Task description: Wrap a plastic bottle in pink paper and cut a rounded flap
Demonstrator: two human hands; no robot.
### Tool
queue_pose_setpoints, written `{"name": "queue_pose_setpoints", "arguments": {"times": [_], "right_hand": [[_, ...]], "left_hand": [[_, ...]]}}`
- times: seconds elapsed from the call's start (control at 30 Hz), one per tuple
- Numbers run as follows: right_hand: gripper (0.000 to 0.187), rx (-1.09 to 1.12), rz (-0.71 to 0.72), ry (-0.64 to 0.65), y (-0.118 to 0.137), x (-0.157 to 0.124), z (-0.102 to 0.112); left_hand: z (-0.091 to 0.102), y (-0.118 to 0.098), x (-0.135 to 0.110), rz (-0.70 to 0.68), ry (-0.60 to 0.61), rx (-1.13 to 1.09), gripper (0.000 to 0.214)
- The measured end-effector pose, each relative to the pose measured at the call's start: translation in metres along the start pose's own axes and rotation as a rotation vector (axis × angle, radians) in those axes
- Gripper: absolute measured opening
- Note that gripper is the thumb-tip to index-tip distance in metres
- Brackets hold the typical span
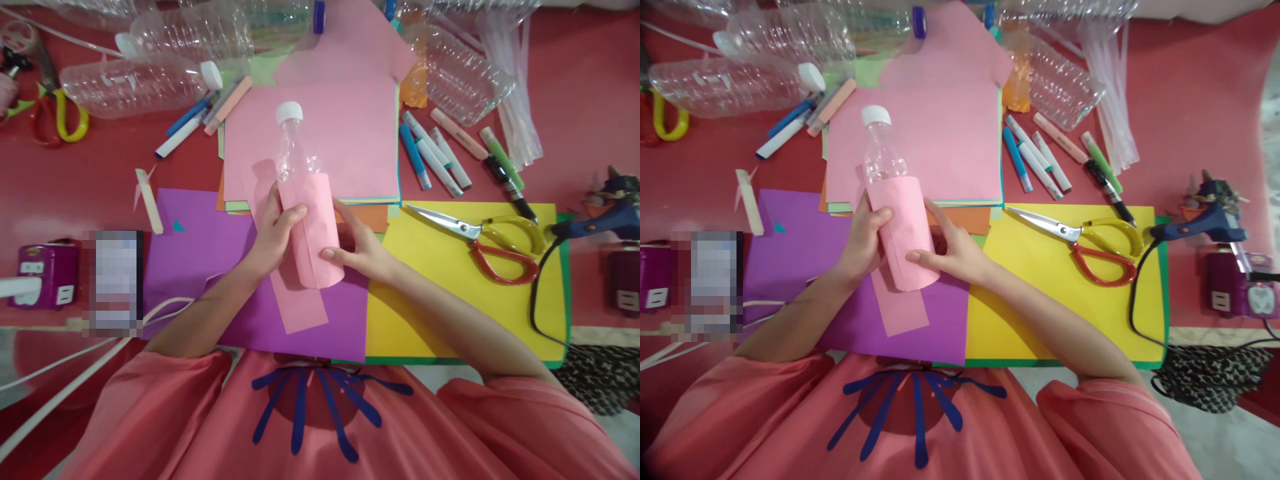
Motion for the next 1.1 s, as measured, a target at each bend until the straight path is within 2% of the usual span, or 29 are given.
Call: {"name": "queue_pose_setpoints", "arguments": {"times": [0.1,0.23,0.3,0.37,0.43,0.5,0.67,0.77,0.9,1.0,1.1], "right_hand": [[0.088,0.109,-0.038,0.008,-0.001,0.002,0.001],[0.074,0.064,-0.077,-0.213,-0.001,0.007,0.017],[0.070,-0.002,-0.089,-0.321,-0.001,0.008,0.028],[0.068,-0.069,-0.081,-0.385,0.001,0.010,0.039],[0.065,-0.145,-0.061,-0.422,0.003,0.011,0.049],[0.061,-0.240,-0.035,-0.452,0.005,0.012,0.059],[0.054,-0.456,0.095,-0.495,0.012,0.011,0.078],[0.053,-0.599,0.173,-0.479,0.017,0.010,0.084],[0.047,-0.802,0.223,-0.416,0.020,0.014,0.086],[0.044,-0.897,0.245,-0.367,0.021,0.018,0.088],[0.037,-0.976,0.269,-0.352,0.022,0.021,0.094]], "left_hand": [[0.003,-0.009,0.005,-0.140,0.006,0.048,0.043],[0.028,-0.016,0.022,-0.220,0.008,0.288,0.038],[0.047,-0.019,0.032,-0.297,-0.068,0.564,0.034],[0.065,-0.019,0.039,-0.343,-0.117,0.663,0.041],[0.077,-0.018,0.044,-0.392,-0.204,0.915,0.047],[0.083,-0.013,0.045,-0.362,-0.240,1.013,0.049],[0.082,-0.011,0.043,-0.246,-0.285,1.112,0.065],[0.079,-0.014,0.043,-0.202,-0.256,1.101,0.069],[0.071,-0.018,0.040,-0.274,-0.232,1.088,0.065],[0.063,-0.021,0.034,-0.350,-0.272,1.165,0.066],[0.056,-0.026,0.029,-0.354,-0.272,1.247,0.063]]}}
Point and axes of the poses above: each hand's wrist, its own x-axis towards the middle knuckle, its own z-axis out of the back of the hand, y = z × x, the point moved 3 cm from there along x, towards the middle knuckle, and after that the axes turned 2 degrees about z, right-handed, at the moved point
